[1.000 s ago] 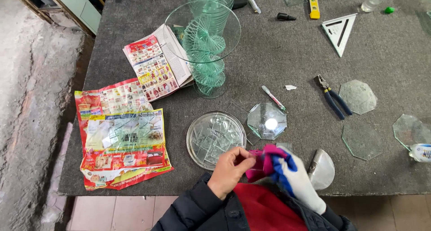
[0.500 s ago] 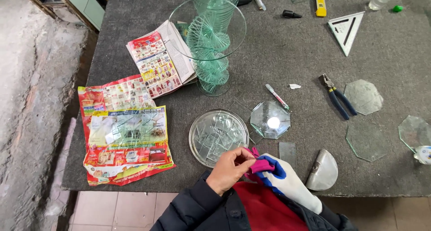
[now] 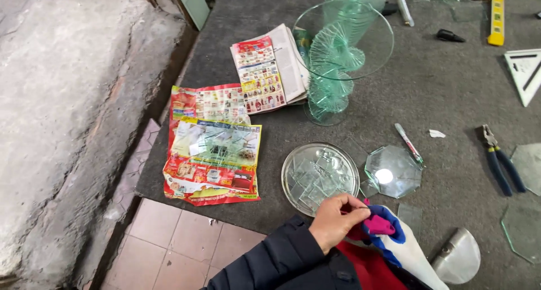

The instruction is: The person is cleaning a circular glass plate with a cloth and inspecting small glass components on a workshop table.

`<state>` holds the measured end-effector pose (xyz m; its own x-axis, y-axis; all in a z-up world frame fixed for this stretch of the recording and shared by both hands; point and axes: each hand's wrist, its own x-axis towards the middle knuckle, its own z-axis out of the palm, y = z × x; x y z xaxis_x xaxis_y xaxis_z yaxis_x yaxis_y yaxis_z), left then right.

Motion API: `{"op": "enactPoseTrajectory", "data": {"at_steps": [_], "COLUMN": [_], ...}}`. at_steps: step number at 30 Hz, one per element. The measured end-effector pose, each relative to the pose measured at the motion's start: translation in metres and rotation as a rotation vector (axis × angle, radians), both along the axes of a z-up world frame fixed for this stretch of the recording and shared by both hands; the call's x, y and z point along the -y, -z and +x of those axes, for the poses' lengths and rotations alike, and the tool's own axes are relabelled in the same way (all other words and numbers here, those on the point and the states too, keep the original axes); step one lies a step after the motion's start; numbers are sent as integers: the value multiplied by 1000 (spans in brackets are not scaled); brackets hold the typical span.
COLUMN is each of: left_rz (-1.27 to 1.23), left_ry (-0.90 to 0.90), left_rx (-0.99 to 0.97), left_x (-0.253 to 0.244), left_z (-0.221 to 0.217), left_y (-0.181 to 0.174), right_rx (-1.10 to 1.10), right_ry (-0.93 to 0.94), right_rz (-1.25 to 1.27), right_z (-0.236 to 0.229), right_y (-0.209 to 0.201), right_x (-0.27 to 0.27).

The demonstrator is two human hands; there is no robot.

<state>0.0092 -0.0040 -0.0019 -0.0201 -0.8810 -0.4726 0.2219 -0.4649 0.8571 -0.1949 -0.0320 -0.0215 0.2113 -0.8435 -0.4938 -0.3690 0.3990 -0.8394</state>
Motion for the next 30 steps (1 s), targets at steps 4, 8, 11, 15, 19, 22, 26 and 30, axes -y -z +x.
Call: {"op": "enactPoseTrajectory", "data": {"at_steps": [4, 8, 11, 15, 19, 22, 26, 30], "left_rz": [-18, 56, 179, -30, 251, 286, 292, 356], "left_ry": [37, -80, -231, -348, -878, -1007, -751, -445], "left_rx": [-31, -50, -176, -591, -440, -602, -461, -195], "left_x": [-1, 3, 8, 6, 29, 26, 22, 17], "left_z": [8, 16, 44, 129, 227, 251, 173, 94], "left_y": [-10, 0, 14, 191, 152, 197, 198, 94], "right_rx": [63, 40, 63, 188, 234, 271, 106, -207], "right_ry": [41, 89, 163, 306, 304, 442, 491, 455], "right_rz": [23, 69, 81, 137, 32, 33, -97, -35], "right_z": [-11, 7, -12, -43, -74, -75, -94, -101], "right_y": [29, -6, 18, 41, 71, 53, 32, -40], "right_x": [2, 0, -3, -9, -15, -21, -21, -16]}}
